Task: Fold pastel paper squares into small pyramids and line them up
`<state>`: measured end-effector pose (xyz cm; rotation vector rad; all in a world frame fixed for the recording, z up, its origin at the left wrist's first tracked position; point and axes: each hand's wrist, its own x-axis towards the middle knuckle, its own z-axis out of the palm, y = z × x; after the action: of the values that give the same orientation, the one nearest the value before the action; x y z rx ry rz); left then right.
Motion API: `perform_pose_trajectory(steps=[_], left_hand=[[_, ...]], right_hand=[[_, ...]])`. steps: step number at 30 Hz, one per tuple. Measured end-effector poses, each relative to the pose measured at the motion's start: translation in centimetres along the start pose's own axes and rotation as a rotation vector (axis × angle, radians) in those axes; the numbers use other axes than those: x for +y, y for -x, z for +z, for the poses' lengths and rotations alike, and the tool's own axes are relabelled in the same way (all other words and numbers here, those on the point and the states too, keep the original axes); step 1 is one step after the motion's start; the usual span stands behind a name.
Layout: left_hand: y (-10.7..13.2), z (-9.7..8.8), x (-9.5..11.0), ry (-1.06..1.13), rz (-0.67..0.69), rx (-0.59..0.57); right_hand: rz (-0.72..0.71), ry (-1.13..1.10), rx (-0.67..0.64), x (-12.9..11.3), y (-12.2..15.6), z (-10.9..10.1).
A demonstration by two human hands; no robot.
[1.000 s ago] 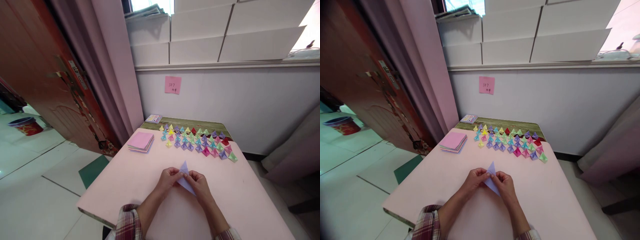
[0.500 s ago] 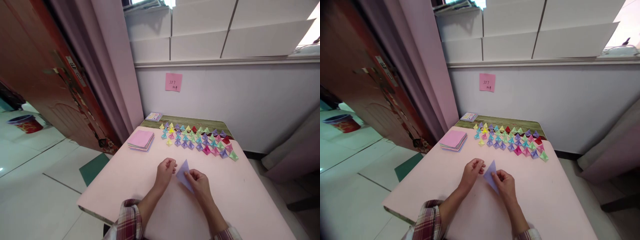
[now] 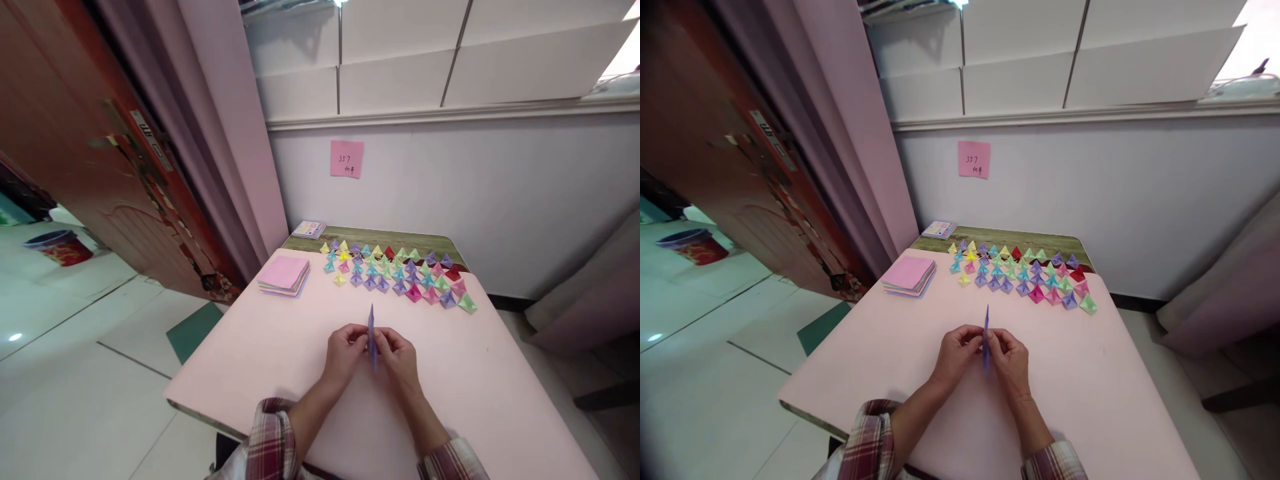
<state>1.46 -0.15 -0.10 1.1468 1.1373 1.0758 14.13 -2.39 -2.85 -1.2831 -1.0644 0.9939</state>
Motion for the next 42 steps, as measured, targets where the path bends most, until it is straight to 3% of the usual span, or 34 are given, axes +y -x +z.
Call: perform_pose_trajectory(steps=[6,22,26,32,37,42], left_hand=[[0.2,-0.1,0.1,0.064,-0.034,-0.026],[-0.1,-0.5,-1.0,0.038,-0.045,-0.036],[-0.4,-0.3,-1.1,-0.018,-0.035,-0.025],[-0.6,0.1,-1.1,-0.080,0.014,-0.009],[0.0,0.4,-0.6,-0.273,0.209,0.048],[0.3,0.2,-0.4,-0.552,0.499,0.042]], right_hand=[[0.071,-0.137,-0.060,0.0,0.0,0.0],[0.068,-0.084,-0.083,0.4,-0.2,-0.1],[-0.020,0.132,-0.004,0.5,-0.1,-0.2],[-0.301,0.397,0.109,0.2,0.3,0.2],[-0.366,0.358,0.056,0.2,0.5,0.5],[-0.363,0.412,0.132,0.8,0.3,0.5]])
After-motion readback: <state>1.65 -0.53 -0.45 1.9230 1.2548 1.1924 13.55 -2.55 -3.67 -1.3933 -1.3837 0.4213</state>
